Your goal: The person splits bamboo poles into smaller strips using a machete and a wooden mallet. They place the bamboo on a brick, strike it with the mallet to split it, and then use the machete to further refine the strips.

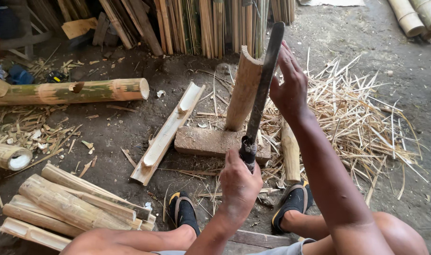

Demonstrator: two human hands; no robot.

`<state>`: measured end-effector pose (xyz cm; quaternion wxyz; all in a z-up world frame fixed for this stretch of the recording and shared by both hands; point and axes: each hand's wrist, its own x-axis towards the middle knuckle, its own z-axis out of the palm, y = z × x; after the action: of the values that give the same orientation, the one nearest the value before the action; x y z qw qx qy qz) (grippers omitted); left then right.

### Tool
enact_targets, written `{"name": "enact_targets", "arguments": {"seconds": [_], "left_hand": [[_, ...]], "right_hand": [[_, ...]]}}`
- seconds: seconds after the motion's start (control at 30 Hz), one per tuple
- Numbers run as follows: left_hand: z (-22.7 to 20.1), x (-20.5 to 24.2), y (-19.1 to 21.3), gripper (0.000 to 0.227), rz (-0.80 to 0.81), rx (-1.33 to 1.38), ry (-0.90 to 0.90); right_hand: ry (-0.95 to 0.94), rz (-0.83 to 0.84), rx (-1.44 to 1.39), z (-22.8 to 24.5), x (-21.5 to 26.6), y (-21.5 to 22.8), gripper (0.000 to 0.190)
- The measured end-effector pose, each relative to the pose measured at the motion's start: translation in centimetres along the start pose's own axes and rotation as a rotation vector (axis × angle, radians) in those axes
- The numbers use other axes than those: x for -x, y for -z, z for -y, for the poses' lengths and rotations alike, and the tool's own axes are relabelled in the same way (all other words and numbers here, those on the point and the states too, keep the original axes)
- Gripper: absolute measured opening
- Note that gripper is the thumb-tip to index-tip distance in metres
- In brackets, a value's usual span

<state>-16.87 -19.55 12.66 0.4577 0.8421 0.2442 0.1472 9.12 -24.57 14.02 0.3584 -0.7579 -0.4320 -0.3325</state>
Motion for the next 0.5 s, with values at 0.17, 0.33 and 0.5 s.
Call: {"name": "enact_targets", "arguments": {"seconds": [0.17, 0.33, 0.5], "left_hand": [[0.4, -0.6, -0.4, 0.036, -0.063, -0.029, -0.084], [0.8, -0.3, -0.5, 0.04, -0.078, -0.018, -0.108], [1.3, -0.4, -0.5, 0.043, -0.114, -0.083, -0.147]], "right_hand": [[0.042, -0.01, -0.005, 0.0, -0.5, 0.2, 0.046], [0.044, -0.009, -0.002, 1.0, -0.5, 0.3, 0.043], [0.032, 0.001, 0.004, 1.5, -0.2, 0.7, 0.043]]}}
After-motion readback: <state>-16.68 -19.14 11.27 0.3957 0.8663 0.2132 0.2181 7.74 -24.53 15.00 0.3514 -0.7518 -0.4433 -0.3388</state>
